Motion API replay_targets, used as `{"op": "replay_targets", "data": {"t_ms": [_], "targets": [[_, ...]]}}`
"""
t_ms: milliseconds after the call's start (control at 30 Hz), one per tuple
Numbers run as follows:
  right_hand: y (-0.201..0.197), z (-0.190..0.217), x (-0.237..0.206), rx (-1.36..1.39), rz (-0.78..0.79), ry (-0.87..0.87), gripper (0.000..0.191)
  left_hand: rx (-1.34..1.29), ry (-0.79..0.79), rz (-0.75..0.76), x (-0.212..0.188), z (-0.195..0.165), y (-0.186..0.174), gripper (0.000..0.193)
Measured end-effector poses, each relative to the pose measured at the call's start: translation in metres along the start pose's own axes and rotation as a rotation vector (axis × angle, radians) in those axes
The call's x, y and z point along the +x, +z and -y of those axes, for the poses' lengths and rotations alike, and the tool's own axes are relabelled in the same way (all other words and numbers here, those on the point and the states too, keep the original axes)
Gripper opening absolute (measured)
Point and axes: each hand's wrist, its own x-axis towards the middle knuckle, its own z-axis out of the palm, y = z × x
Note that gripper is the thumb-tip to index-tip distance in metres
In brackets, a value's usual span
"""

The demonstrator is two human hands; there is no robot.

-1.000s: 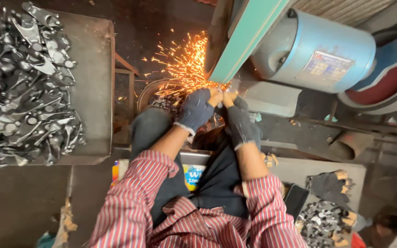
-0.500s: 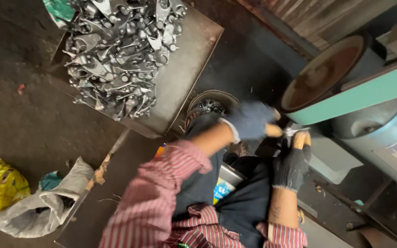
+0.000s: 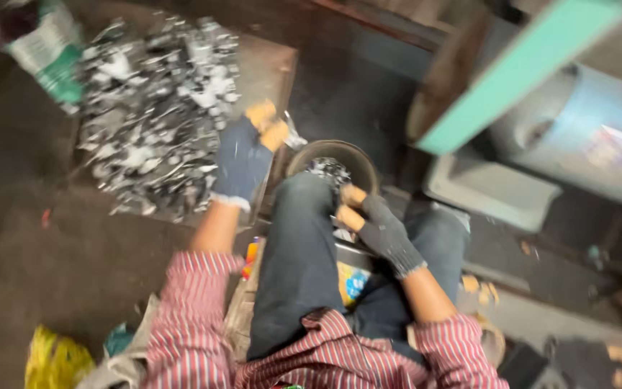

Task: The person sits at a bench grinder and grinds small metal workpieces one at a time, holding each piece against the spinning abrasive wheel with both gloved hands while sparks fly, then places the finished piece into a pile and picks up the next piece from a tray of raw parts.

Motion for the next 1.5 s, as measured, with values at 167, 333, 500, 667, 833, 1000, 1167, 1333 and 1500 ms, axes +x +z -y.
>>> {"op": "replay_targets", "data": {"t_ms": [167,333,500,667,833,1000,1167,1333,1500], "targets": [[-0.024,-0.022,-0.014,0.657,-0.366,-0.420,0.038,-0.188,-0.155,0.264,-0.081,-0.087,0.106,0.031],[-0.066,-0.042,-0.042,0.728,-0.207,-0.141,0.038,-0.288,-0.426,0.737,-0.081,-0.104,0.122,0.036],[-0.085,-0.034,0.007,1.031,-0.150,-0.245,0.041,-0.117,-0.326,0.657,-0.049,-0.096,0.185,0.037],[-0.085,-0.037,0.060,1.523,-0.102,-0.257,0.027,0.029,0.032,0.280,-0.047,-0.069,0.243,0.034],[-0.084,-0.057,0.048,0.959,-0.449,-0.376,0.027,-0.430,-0.477,0.518,-0.052,-0.037,0.226,0.036],[-0.087,-0.070,0.036,0.706,-0.799,-0.325,0.030,-0.557,-0.303,0.346,-0.050,-0.038,0.270,0.032],[-0.082,-0.072,0.047,0.948,-0.717,-0.253,0.032,-0.288,-0.222,0.425,-0.046,-0.030,0.266,0.030],[-0.090,-0.065,0.057,0.803,-0.661,-0.342,0.029,-0.310,-0.146,0.196,-0.053,-0.035,0.264,0.027],[-0.098,-0.056,0.026,0.903,-0.731,-0.283,0.027,-0.165,-0.249,0.325,-0.058,-0.049,0.288,0.025]]}}
